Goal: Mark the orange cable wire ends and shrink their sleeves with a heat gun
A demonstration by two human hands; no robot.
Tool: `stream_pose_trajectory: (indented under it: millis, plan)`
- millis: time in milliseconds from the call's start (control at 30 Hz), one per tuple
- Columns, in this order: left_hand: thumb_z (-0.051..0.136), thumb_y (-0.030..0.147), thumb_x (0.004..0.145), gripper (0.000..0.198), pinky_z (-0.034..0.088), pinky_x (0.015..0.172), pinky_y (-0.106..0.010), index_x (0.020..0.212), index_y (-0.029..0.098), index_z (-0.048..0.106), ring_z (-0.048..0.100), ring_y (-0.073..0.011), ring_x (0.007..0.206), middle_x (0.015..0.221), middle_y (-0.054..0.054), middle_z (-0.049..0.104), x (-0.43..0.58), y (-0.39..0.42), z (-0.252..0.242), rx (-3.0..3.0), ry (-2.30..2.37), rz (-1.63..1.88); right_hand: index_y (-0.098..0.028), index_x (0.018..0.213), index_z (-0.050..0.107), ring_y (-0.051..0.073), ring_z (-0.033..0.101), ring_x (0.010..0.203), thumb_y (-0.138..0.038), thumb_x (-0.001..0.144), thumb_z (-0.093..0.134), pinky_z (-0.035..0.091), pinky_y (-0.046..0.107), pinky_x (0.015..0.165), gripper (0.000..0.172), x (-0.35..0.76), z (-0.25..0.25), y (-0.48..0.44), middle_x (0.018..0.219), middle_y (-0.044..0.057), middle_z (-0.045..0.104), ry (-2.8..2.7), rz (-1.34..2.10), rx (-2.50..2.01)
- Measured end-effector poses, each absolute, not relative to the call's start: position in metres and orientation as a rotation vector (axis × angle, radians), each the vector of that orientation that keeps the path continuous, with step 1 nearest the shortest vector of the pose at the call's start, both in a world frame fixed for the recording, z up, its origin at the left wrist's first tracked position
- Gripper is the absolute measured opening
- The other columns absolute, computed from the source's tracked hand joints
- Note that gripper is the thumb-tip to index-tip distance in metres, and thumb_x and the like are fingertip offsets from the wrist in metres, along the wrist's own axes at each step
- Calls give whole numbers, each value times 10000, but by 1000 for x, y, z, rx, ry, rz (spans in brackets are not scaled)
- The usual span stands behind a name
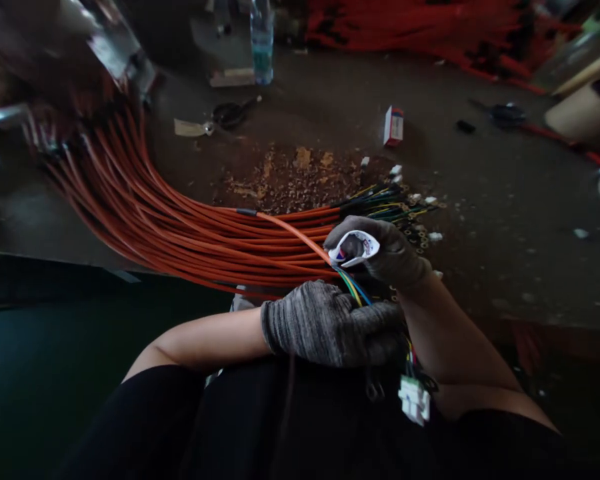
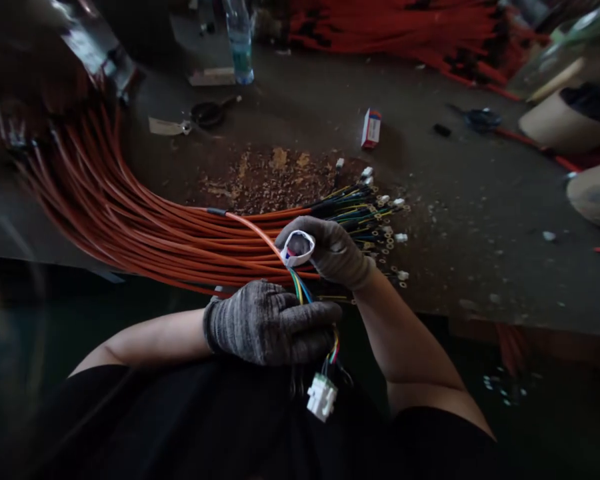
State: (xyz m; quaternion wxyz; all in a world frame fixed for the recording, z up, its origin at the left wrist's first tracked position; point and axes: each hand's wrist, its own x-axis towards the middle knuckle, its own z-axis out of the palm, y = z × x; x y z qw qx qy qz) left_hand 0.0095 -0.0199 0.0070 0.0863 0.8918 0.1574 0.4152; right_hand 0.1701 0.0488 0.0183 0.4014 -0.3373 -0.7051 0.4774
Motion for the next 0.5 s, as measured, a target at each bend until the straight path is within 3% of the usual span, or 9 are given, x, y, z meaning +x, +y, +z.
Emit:
stream_pose_trajectory:
  millis: [100,267,367,433,500]
  plan:
    - [548,362,952,247,357,452,-250,961,200,735,519,-96,502,793,-32,729,8,-14,10,2720,512,1239,-211,836,747,140,637,653,-501,801,758,530,265,621,293,166,23,53,784,29,723,-1855,1228,-801]
    - [575,242,931,173,416,495,-252,876,224,738,631,-115,645,962,-28,753,1,-14,14,2869,271,1219,-190,814,753,129,637,650,-499,825,730,522,244,629,310,162,33,66,744,29,728,-2095,1324,-676]
    - [591,294,936,157,405,449,-245,940,202,718,624,-117,597,849,-37,732,2,-21,15,2726,389,1166,-184,833,745,123,627,608,-447,808,764,515,236,570,265,166,24,65,723,21,710,-1895,1385,-778]
    - [595,378,936,228,462,478,-250,995,188,705,639,-134,599,797,-39,725,1,-20,21,2527,496,1187,-202,825,752,143,651,660,-428,764,806,543,260,598,240,172,13,62,756,26,716,-1781,1343,-831]
    - [582,412,939,272,550,590,-260,1082,206,687,698,-163,728,935,-53,750,-6,-6,30,2338,539,1227,-227,809,763,183,681,771,-415,690,860,577,309,663,242,181,2,59,824,38,733,-1668,1220,-901]
